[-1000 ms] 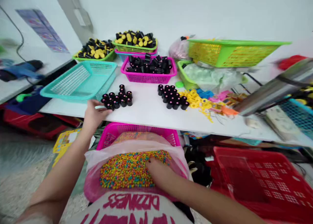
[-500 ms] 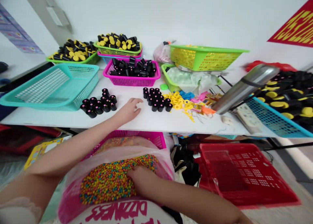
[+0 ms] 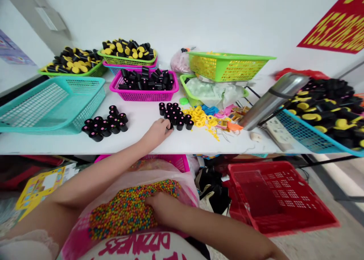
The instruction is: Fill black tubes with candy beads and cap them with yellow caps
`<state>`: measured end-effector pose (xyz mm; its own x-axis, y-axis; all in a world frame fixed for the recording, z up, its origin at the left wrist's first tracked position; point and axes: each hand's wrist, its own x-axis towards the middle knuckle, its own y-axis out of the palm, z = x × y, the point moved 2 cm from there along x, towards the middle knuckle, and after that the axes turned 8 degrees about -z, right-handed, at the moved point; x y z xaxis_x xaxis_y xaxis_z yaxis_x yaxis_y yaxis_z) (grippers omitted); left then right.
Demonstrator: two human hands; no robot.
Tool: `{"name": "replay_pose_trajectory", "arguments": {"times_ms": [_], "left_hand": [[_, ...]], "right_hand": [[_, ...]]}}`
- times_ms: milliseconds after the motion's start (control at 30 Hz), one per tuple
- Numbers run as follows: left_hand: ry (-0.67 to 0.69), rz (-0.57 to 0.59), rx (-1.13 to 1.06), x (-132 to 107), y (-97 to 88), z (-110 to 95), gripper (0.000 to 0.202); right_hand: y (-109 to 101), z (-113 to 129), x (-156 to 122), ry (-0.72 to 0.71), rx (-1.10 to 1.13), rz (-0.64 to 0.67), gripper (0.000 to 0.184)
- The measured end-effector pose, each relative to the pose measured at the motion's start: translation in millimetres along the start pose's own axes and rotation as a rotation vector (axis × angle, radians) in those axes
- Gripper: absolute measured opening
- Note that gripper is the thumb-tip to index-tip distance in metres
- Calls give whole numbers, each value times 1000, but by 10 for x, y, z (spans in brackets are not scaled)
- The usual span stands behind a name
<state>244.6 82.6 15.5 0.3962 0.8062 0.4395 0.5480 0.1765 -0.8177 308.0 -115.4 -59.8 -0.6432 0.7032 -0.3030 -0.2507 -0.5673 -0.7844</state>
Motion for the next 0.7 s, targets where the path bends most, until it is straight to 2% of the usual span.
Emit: {"name": "replay_pose_trajectory", "arguments": {"times_ms": [167, 267, 400, 500, 600, 700], "left_hand": [[46, 69, -7, -77, -193, -13, 1], [32, 91, 17, -170, -370, -7, 4], [-34, 147, 81, -329, -587, 82, 24], [-53, 192, 86, -469, -769, 115, 23], [-42, 205, -26, -722, -1045, 9, 21], [-66, 222, -269, -1129, -1349, -187, 20]], "right_hand": [[-24, 54, 37, -32, -6, 19, 35], [0, 61, 56, -37, -20, 28, 34], [17, 75, 64, -45, -13, 45, 33], [4, 95, 47, -51, -1, 27, 35], [-10, 99, 8, -55, 67, 1, 40], [-13, 73, -31, -42, 197, -43, 47]]}}
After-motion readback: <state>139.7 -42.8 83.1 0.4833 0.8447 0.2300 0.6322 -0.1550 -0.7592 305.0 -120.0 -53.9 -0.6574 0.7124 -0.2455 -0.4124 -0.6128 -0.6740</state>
